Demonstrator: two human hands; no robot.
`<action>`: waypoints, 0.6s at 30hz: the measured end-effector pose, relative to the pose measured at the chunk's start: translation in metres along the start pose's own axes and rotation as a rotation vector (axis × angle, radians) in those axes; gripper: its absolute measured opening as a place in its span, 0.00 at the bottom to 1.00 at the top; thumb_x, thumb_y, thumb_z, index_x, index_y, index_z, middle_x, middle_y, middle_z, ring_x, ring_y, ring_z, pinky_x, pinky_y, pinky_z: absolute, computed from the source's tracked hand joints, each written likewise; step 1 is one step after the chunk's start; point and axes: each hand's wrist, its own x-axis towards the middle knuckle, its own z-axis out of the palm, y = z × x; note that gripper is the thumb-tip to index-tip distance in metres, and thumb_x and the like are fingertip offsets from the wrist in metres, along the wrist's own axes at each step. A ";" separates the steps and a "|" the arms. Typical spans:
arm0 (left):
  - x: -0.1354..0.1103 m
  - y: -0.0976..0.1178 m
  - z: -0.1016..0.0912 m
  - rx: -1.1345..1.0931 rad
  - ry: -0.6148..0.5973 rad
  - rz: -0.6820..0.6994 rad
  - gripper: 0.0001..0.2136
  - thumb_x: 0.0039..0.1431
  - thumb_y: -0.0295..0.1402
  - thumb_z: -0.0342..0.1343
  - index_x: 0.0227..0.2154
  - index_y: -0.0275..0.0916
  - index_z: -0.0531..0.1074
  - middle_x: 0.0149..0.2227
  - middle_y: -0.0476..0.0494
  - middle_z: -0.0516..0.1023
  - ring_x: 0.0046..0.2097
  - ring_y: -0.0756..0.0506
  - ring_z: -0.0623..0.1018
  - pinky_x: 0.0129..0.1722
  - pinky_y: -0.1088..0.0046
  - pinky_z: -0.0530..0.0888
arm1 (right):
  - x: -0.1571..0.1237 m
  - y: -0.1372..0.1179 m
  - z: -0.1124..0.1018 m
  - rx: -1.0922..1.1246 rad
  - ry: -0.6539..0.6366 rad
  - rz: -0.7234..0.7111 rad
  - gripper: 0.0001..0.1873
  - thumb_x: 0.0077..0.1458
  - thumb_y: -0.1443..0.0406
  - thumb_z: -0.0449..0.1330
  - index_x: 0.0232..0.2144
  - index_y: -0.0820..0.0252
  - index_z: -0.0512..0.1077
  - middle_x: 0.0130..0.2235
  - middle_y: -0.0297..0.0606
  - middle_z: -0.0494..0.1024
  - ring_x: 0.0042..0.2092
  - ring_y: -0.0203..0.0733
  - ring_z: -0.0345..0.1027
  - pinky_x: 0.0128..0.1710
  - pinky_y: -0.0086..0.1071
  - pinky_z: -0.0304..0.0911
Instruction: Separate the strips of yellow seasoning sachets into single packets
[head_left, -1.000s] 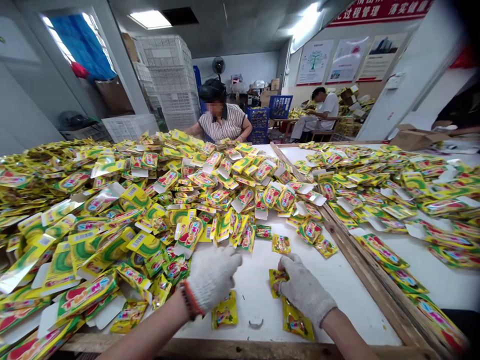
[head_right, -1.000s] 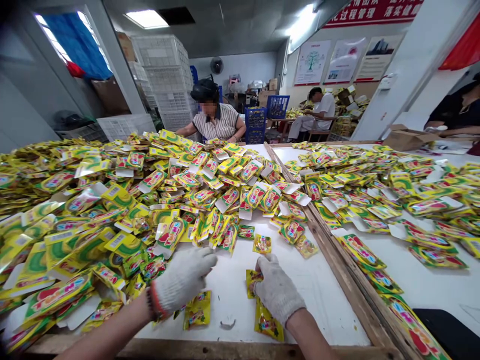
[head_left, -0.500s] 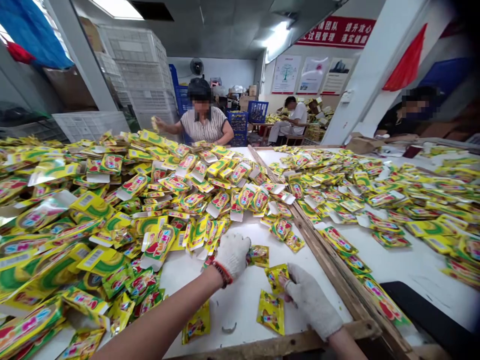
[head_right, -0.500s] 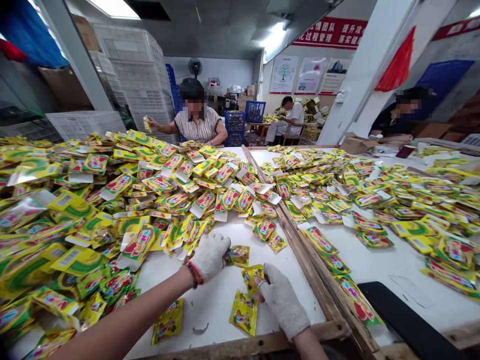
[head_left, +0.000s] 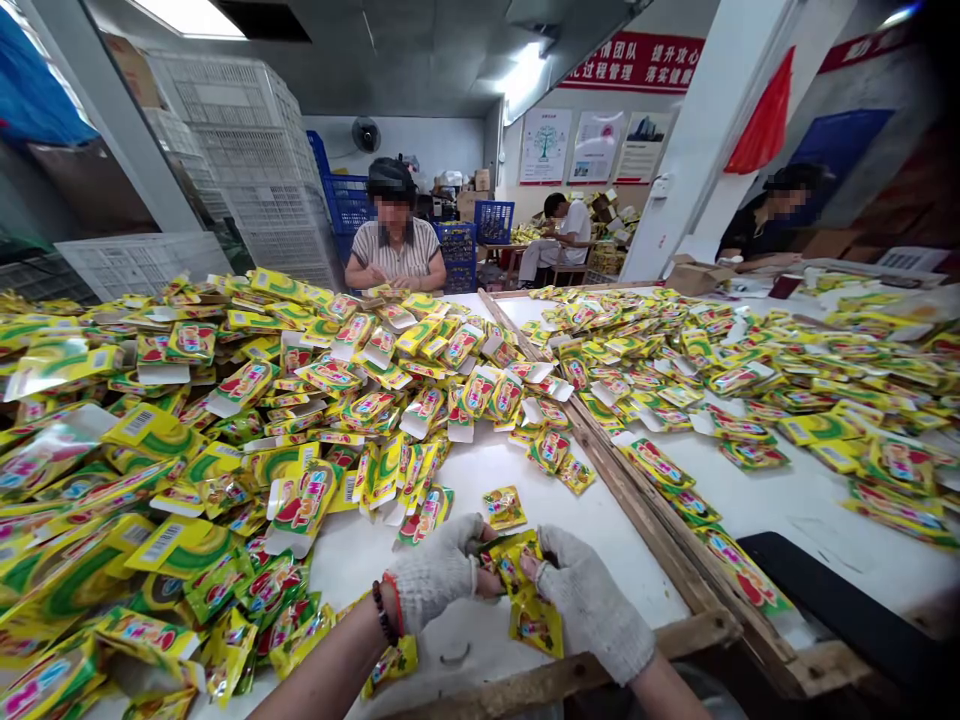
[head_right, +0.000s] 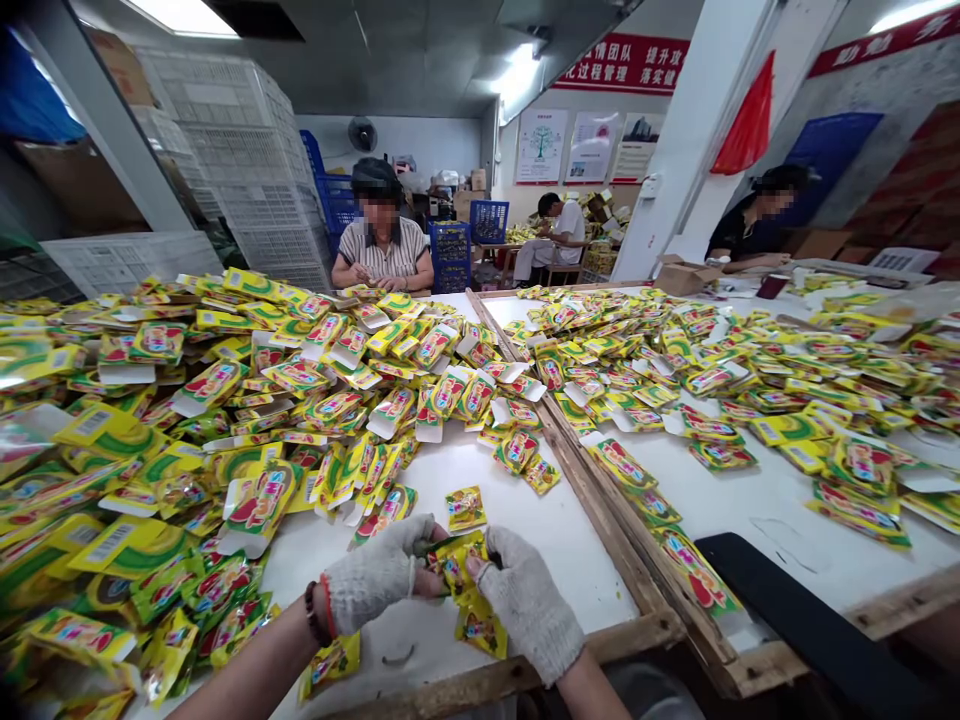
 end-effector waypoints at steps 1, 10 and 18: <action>-0.001 -0.001 -0.001 -0.061 0.037 -0.016 0.18 0.35 0.29 0.64 0.33 0.35 0.69 0.29 0.50 0.74 0.30 0.50 0.73 0.30 0.74 0.71 | 0.000 0.003 0.001 0.041 0.001 0.007 0.14 0.51 0.56 0.59 0.31 0.63 0.72 0.35 0.43 0.78 0.36 0.45 0.71 0.35 0.34 0.66; -0.007 -0.028 0.023 -0.315 0.208 0.111 0.19 0.41 0.42 0.67 0.30 0.35 0.68 0.29 0.48 0.73 0.31 0.49 0.73 0.31 0.72 0.73 | -0.001 0.013 0.021 0.061 0.177 0.035 0.17 0.52 0.52 0.54 0.34 0.60 0.69 0.36 0.45 0.78 0.36 0.48 0.72 0.36 0.38 0.68; -0.016 -0.033 0.016 0.117 0.255 0.254 0.12 0.52 0.41 0.59 0.28 0.37 0.68 0.27 0.48 0.72 0.29 0.48 0.72 0.30 0.74 0.68 | -0.007 0.017 0.030 0.218 -0.039 0.089 0.24 0.49 0.51 0.55 0.44 0.60 0.64 0.38 0.42 0.78 0.33 0.43 0.74 0.31 0.32 0.69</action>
